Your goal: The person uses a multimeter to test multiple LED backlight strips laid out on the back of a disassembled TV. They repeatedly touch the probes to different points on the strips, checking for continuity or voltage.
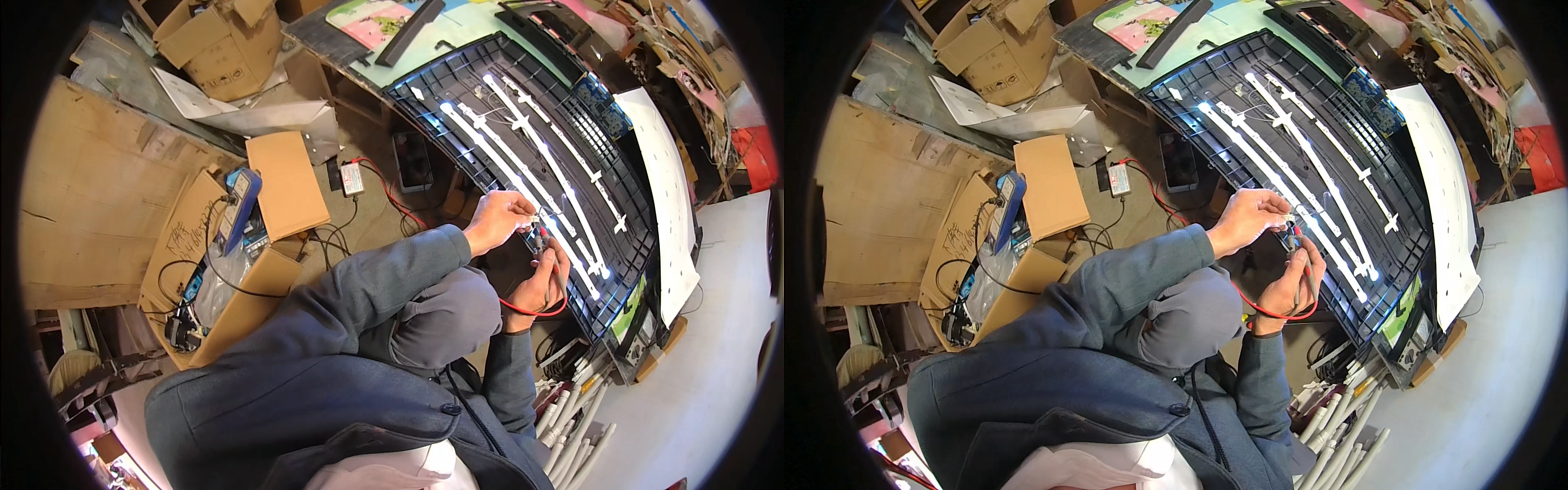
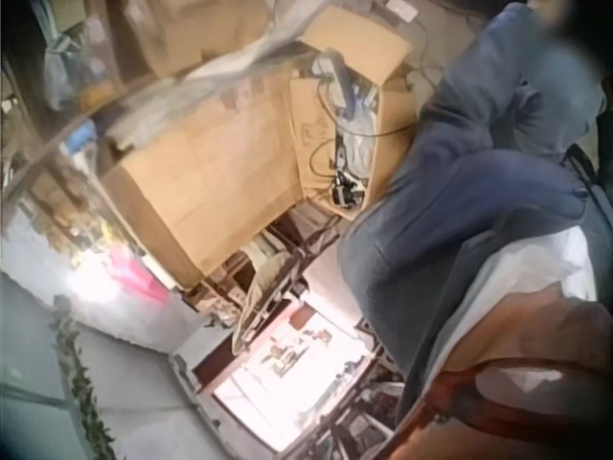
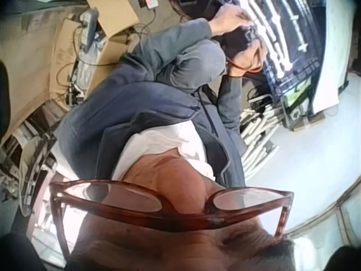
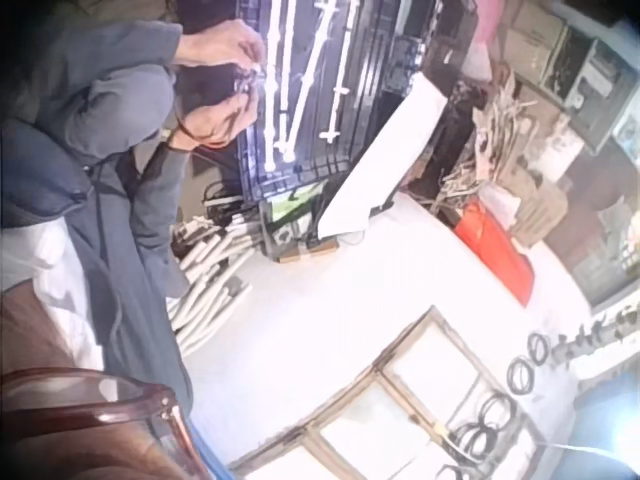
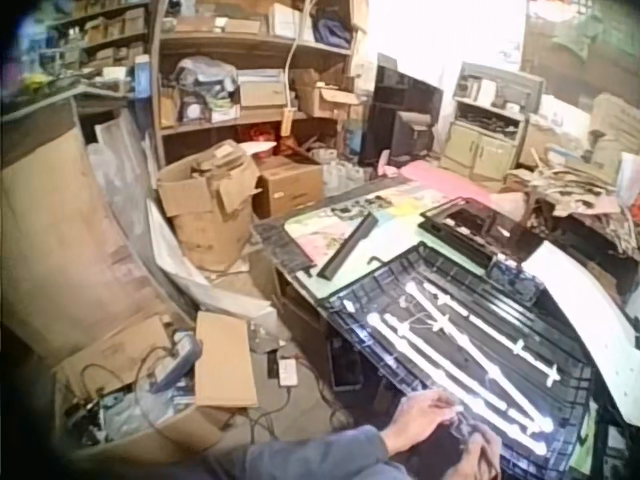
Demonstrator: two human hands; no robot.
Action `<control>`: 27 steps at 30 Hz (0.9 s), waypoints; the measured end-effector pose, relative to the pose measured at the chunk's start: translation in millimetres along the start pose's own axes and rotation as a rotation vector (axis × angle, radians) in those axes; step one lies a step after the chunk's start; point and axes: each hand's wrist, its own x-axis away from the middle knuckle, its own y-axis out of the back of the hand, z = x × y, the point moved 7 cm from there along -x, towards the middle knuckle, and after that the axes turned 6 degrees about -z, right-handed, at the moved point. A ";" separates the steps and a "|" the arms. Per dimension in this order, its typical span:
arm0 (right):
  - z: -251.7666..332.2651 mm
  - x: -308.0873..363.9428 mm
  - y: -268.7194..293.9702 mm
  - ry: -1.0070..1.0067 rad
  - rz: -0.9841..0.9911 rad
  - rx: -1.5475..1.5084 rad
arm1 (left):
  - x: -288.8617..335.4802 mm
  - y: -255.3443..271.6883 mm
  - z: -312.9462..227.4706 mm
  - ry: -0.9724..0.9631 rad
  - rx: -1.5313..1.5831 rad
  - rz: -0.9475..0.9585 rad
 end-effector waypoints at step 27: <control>0.9 -3.1 -2.5 -0.026 0.024 -0.082 | -4.1 3.0 -6.0 -0.052 -0.032 -0.025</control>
